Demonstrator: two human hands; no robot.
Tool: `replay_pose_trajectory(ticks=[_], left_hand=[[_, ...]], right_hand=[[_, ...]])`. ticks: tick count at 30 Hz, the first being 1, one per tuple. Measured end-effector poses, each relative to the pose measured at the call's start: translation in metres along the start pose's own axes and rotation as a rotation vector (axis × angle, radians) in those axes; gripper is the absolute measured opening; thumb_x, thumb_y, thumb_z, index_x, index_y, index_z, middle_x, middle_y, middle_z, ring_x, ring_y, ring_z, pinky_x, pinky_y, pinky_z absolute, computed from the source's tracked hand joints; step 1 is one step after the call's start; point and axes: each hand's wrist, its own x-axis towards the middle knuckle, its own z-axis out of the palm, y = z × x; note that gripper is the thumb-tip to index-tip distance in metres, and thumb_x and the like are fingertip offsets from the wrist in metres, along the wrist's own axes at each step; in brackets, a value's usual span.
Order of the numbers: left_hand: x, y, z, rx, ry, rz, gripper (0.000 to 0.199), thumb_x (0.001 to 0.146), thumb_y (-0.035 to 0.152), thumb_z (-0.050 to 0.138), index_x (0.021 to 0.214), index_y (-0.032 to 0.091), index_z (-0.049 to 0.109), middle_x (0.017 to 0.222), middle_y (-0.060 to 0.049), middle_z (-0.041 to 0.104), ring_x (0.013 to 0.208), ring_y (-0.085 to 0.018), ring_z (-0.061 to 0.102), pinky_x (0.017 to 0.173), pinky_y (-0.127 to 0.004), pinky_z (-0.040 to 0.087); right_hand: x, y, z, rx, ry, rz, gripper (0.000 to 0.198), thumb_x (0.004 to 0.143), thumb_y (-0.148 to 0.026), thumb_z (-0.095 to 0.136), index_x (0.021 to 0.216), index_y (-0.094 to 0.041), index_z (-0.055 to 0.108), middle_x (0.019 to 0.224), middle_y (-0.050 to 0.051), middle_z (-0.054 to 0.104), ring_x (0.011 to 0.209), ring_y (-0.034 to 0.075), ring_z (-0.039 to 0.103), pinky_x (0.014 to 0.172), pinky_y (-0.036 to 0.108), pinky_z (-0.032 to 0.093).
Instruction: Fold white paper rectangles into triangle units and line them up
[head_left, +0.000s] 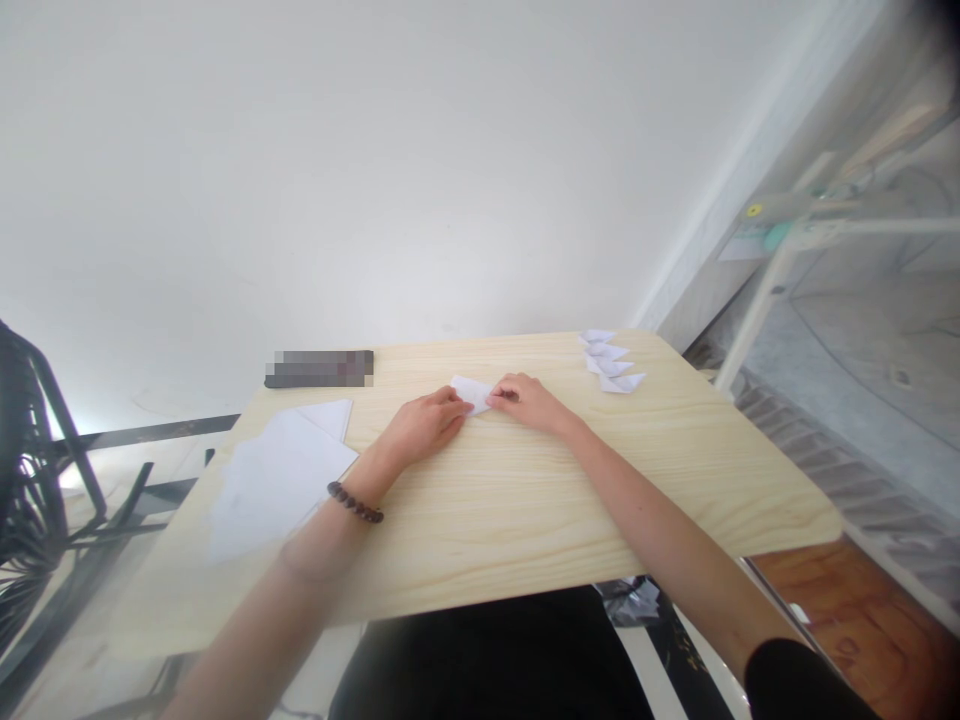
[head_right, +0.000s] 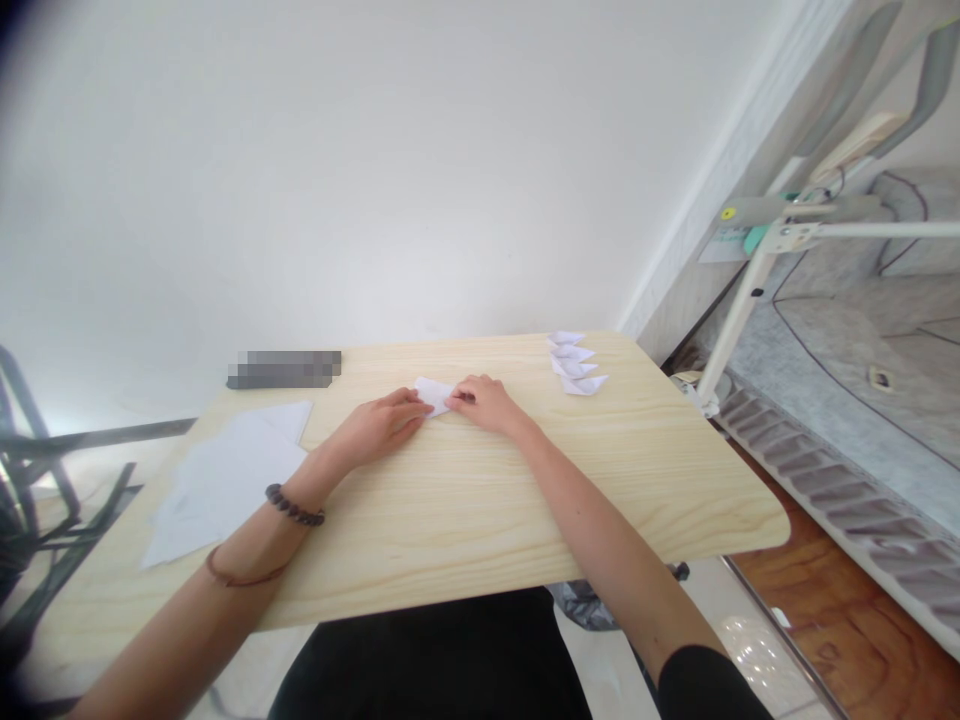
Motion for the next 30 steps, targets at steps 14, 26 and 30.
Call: replay_pose_trajectory(ticks=[14,26,30], left_hand=[[0.000,0.006,0.001,0.034,0.001,0.066,0.029,0.085,0.024,0.035,0.104,0.020,0.056,0.106,-0.007,0.052,0.089,-0.017,0.055,0.081,-0.030,0.043],[0.000,0.005,-0.003,-0.040,-0.032,0.050,0.028,0.084,0.026,0.037,0.101,0.020,0.059,0.107,-0.005,0.055,0.088,-0.016,0.057,0.080,-0.026,0.045],[0.001,0.007,-0.003,-0.040,-0.031,0.045,0.028,0.084,0.026,0.038,0.098,0.020,0.060,0.104,-0.006,0.056,0.088,-0.016,0.057,0.080,-0.027,0.044]], right_hand=[[0.003,0.003,0.005,-0.082,0.026,0.138,0.023,0.075,-0.043,0.050,0.079,-0.025,0.063,0.094,0.003,0.054,0.091,0.019,0.046,0.084,0.036,0.031],[0.002,0.001,0.009,-0.114,0.075,0.193,0.025,0.073,-0.044,0.052,0.070,-0.022,0.062,0.101,0.005,0.050,0.099,0.022,0.041,0.088,0.039,0.030],[0.002,0.003,0.013,-0.134,0.111,0.168,0.024,0.075,-0.041,0.051,0.069,-0.020,0.059,0.098,0.006,0.050,0.095,0.019,0.044,0.086,0.035,0.033]])
